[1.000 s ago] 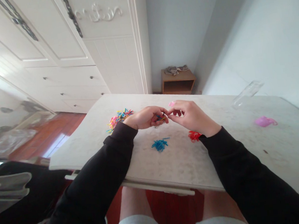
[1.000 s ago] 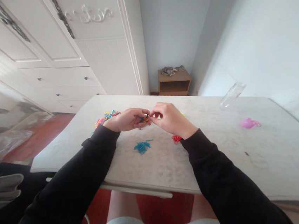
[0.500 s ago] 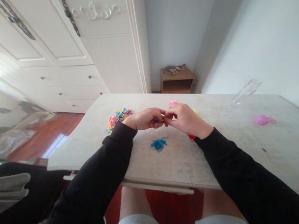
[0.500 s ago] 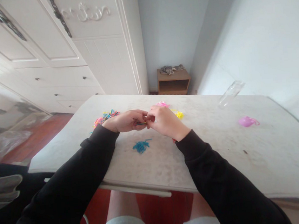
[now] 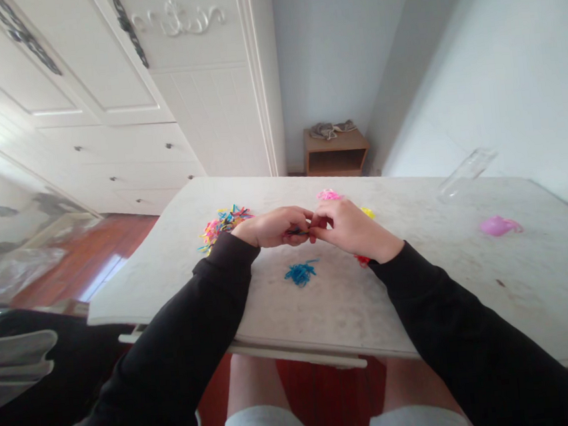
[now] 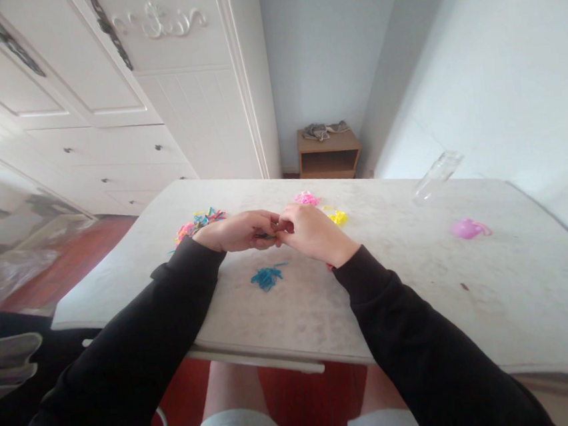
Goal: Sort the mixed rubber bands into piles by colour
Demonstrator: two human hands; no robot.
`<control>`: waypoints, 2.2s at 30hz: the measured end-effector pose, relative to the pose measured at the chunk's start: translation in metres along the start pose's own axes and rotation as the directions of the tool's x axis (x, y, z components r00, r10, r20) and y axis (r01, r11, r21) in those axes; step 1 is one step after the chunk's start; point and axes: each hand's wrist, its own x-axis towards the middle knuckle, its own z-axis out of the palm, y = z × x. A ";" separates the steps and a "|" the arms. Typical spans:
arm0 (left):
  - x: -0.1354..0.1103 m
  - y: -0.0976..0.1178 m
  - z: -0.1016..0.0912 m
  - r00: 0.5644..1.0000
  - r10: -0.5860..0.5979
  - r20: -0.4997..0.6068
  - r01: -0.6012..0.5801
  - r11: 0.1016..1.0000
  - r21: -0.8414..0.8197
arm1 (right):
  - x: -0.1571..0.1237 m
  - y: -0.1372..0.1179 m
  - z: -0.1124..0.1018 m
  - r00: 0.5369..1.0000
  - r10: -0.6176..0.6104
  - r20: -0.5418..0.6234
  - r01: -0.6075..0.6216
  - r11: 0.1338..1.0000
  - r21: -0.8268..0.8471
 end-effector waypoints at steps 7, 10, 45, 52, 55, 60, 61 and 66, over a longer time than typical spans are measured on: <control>-0.002 0.003 0.000 0.999 0.006 -0.038 -0.007 1.000 -0.028 | 0.001 0.004 -0.012 0.990 0.027 -0.136 -0.029 1.000 -0.008; -0.003 0.005 0.001 0.998 -0.011 -0.058 0.008 0.998 -0.057 | -0.001 0.009 -0.031 0.977 0.109 -0.184 -0.104 0.994 0.036; 0.002 0.000 0.006 0.984 0.021 -0.175 -0.031 0.998 -0.054 | 0.000 0.004 -0.003 0.977 -0.205 -0.064 0.205 0.979 -0.003; 0.004 -0.006 0.005 0.987 0.044 -0.154 -0.048 0.999 -0.021 | 0.001 0.004 0.005 0.971 -0.228 -0.078 0.229 0.974 0.004; 0.004 -0.006 0.007 0.986 0.034 -0.166 -0.037 0.999 -0.012 | 0.000 0.003 0.005 0.969 -0.240 -0.060 0.241 0.970 0.008; 0.003 -0.005 0.007 0.985 0.032 -0.167 -0.033 0.999 -0.004 | 0.000 -0.002 0.001 0.974 -0.215 -0.064 0.215 0.976 -0.006; 0.003 -0.004 0.006 0.987 0.039 -0.159 -0.040 0.999 -0.005 | 0.000 -0.003 0.000 0.974 -0.213 -0.075 0.213 0.977 -0.003; 0.003 -0.003 0.007 0.986 0.047 -0.158 -0.052 0.998 -0.029 | -0.001 -0.006 -0.002 0.981 -0.162 -0.106 0.167 0.985 0.035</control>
